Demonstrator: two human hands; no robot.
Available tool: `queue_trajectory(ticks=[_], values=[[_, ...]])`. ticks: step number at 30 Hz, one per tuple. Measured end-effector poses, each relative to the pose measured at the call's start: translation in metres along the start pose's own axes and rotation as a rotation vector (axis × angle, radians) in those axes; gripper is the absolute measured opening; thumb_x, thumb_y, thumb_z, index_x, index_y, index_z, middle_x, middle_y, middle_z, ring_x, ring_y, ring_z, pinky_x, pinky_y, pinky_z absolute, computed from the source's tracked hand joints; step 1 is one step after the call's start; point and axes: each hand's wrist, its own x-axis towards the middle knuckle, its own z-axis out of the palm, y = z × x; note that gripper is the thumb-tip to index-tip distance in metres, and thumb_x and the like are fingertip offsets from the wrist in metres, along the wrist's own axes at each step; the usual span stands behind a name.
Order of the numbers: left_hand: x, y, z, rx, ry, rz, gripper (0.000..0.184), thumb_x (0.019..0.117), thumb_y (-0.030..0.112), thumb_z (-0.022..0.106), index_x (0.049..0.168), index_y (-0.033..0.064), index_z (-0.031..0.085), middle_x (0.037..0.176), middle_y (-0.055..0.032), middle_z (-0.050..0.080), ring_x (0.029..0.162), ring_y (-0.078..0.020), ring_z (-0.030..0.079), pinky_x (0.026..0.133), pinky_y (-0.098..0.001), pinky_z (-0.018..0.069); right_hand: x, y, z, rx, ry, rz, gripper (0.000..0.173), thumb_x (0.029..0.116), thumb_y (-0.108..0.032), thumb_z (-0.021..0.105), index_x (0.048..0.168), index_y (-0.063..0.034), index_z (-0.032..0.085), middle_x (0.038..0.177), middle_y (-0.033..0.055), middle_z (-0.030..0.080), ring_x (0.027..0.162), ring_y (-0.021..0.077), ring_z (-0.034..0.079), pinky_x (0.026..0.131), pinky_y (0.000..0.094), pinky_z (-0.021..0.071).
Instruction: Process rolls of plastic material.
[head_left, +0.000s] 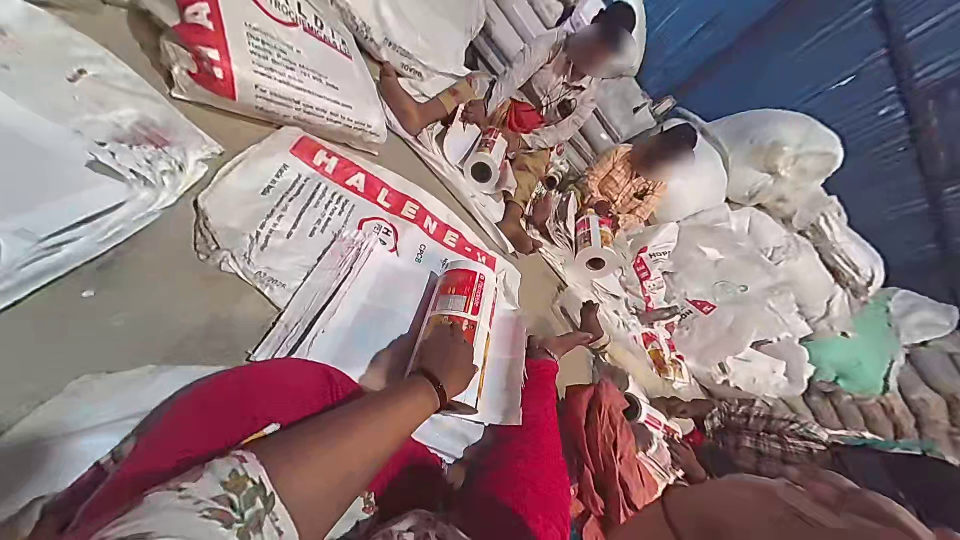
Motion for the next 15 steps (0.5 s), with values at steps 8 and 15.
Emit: queue_trajectory(ticks=[8,15], values=[[-0.001,-0.015,0.000,-0.066,0.072,0.044,0.041,0.1060,0.031,0.049,0.127,0.0003,0.068,0.149,-0.0202,0.054,0.140,-0.0388,0.050,0.111,-0.0593,0.0445,-0.108,0.181,-0.022,-0.560,0.665,0.845,0.051,0.1034,-0.007,0.047,0.151,-0.0129,0.030,0.098,0.0068,0.055,0.065,0.0085,0.053,0.054,0.0272,0.0469],[0.012,-0.028,-0.022,-0.119,-0.015,-0.041,0.042,0.1024,0.035,0.057,0.116,-0.0020,0.071,0.142,-0.0191,0.060,0.133,-0.0355,0.058,0.109,-0.0584,0.0461,-0.061,0.175,0.018,-0.478,0.358,0.496,0.084,0.0903,-0.003,0.051,0.163,-0.0039,0.010,0.121,0.0163,0.057,0.067,0.0099,0.057,0.054,0.0273,0.0502]])
